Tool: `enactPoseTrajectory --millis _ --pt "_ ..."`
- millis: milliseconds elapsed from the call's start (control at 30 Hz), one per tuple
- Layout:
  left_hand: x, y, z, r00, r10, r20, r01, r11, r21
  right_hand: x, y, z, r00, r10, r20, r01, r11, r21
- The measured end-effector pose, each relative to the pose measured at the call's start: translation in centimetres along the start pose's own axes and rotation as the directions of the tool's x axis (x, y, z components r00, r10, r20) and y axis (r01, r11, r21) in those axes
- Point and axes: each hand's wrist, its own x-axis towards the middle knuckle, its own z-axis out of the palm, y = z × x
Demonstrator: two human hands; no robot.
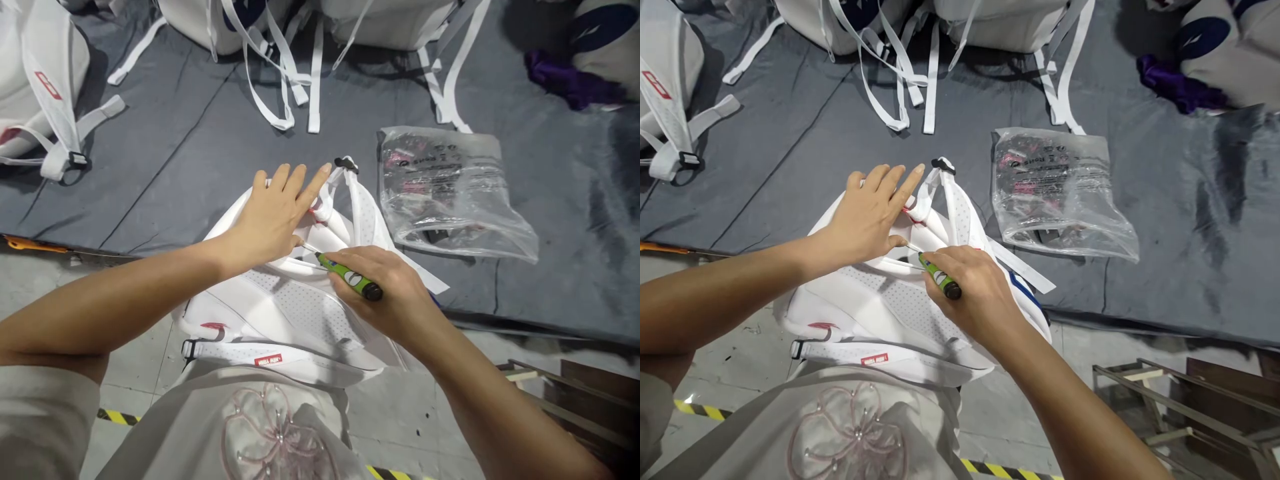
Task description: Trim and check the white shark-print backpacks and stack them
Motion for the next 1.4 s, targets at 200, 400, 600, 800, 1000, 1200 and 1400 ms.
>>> enactPoseTrajectory --millis 200,400,600,800,1000,1200,1400 --pt "0.2 0.1 -0.8 0.998 -0.017 0.052 0.017 1.000 0.001 -0.2 0.0 0.0 1.000 0.014 -0.014 -0.014 0.999 0.032" --pt "0.5 -0.8 -1.2 0.993 0.015 0.119 -0.019 1.000 0.025 -0.4 0.3 0.5 0.999 0.007 -0.045 -0.006 1.000 0.028" --pt "0.1 -1.5 -1.9 0.989 0.035 0.141 -0.039 0.999 0.020 -0.9 0.5 0.6 0.994 -0.033 -0.102 0.034 0.999 0.014" --pt "-0.6 -2.4 -3.1 0.975 0.016 0.220 -0.009 0.999 -0.034 -0.8 0.2 0.3 0.998 -0.023 -0.061 0.025 0.999 0.034" --pt "-0.8 -3.2 -3.4 0.962 0.006 0.274 0.010 0.998 -0.057 -0.9 0.2 0.1 0.996 -0.044 -0.076 0.046 0.999 0.023" --pt "-1.0 -3.2 -3.3 0.969 0.015 0.248 0.002 0.997 -0.072 1.1 -1.4 1.2 0.997 -0.020 -0.074 0.038 0.968 0.249" --pt "-1.0 -3.6 -2.9 0.972 0.022 0.234 -0.002 0.996 -0.084 2.6 -2.2 4.0 0.991 0.024 -0.130 0.005 0.976 0.216"
